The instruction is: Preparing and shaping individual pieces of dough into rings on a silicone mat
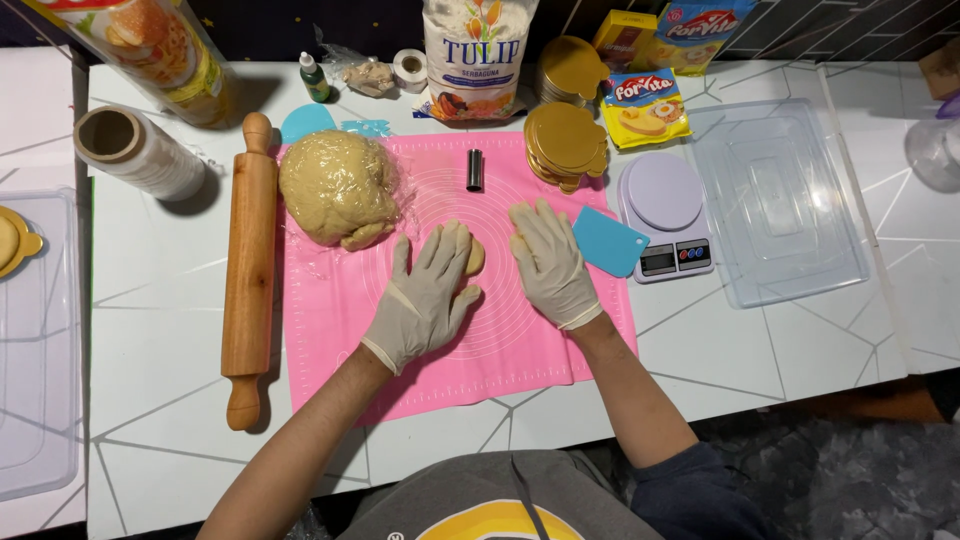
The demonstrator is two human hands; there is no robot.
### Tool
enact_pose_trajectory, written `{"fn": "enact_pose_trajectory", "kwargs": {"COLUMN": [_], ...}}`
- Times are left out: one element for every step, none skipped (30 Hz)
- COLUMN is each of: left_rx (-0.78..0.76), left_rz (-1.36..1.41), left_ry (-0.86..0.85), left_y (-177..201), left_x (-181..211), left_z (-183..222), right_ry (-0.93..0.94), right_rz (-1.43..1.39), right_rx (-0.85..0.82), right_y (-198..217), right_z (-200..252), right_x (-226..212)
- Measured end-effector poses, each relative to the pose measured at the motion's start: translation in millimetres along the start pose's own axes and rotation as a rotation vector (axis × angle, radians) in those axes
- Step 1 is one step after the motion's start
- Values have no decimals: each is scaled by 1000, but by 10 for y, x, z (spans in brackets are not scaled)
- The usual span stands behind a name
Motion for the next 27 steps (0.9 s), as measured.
{"fn": "enact_pose_trajectory", "kwargs": {"left_rx": [0, 2, 1, 2, 3, 2, 8, 15, 15, 16, 17, 19, 26, 31, 31, 10, -11, -13, -16, -18, -18, -2, 14, 13, 5, -3, -4], "left_rz": [-7, -14, -14, 9, 31, 31, 27, 25, 25, 63, 102, 102, 50, -3, -3, -36, -69, -69, -72, -76, -78, -83, -89, -86, -97, -110, -110], "left_ry": [4, 9, 7, 14, 22, 24, 20, 14, 15, 29, 43, 42, 91, 141, 142, 154, 166, 168, 165, 163, 166, 172, 178, 177, 182, 189, 191], "left_y": [-2, -7, -20, -31, -41, -61, -77, -96, -79, -60, -41, -17, 11, 41, 81, 109, 137, 98, 58, 21, 8, 5, 1, 6, 6, 12, 37], "left_x": [-4, -5, -18, -36, -58, -72, -84, -94, -88, -90, -93, -75, -104, -130, -104, -89, -75, -79, -80, -82, -89, -99, -108, -91, -81, -78, -82], "left_z": [-13, -28, -22, -19, -14, 0, 15, 23, 44, 63, 81, 103, 128, 165, 173, 194, 214, 245, 276, 310, 316, 315, 312, 308, 307, 311, 297], "right_ry": [25, 52, 50, 88, 126, 127, 160, 194, 194, 184, 173, 174, 159, 145, 145, 155, 166, 166, 179, 194, 196, 174, 152, 150, 166, 183, 184], "right_rz": [-12, -23, -23, -19, -16, -17, 5, 30, 30, 4, -22, -20, 0, 19, 19, 24, 28, 27, 33, 38, 36, 33, 29, 31, 11, -12, -13], "right_rx": [-22, -45, -44, -65, -85, -87, -112, -136, -136, -166, -195, -194, -187, -182, -183, -190, -197, -198, -203, -208, -209, -208, -206, -208, -217, -227, -228], "right_y": [10, 24, 21, 2, -19, 0, -1, 0, -32, -83, -135, -116, -95, -77, -72, -75, -79, -59, -41, -24, -47, -64, -82, -77, -78, -87, -51], "right_z": [-20, -43, -36, -30, -23, -36, -41, -47, -18, 15, 47, 35, 18, 11, 13, 24, 34, 27, 23, 16, 30, 39, 47, 57, 72, 83, 49], "right_x": [-70, -136, -175, -243, -313, -380, -469, -553, -555, -553, -551, -546, -525, -510, -516, -535, -553, -555, -567, -582, -576, -548, -518, -522, -542, -571, -586]}}
Point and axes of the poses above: each hand's wrist, its own z-axis away from the middle knuckle, its own y-axis out of the back of the hand, x = y × z, the point moved 8 cm from there along -z, towards the middle knuckle, and after that the axes turned 8 degrees about x, right-handed, at the moved point
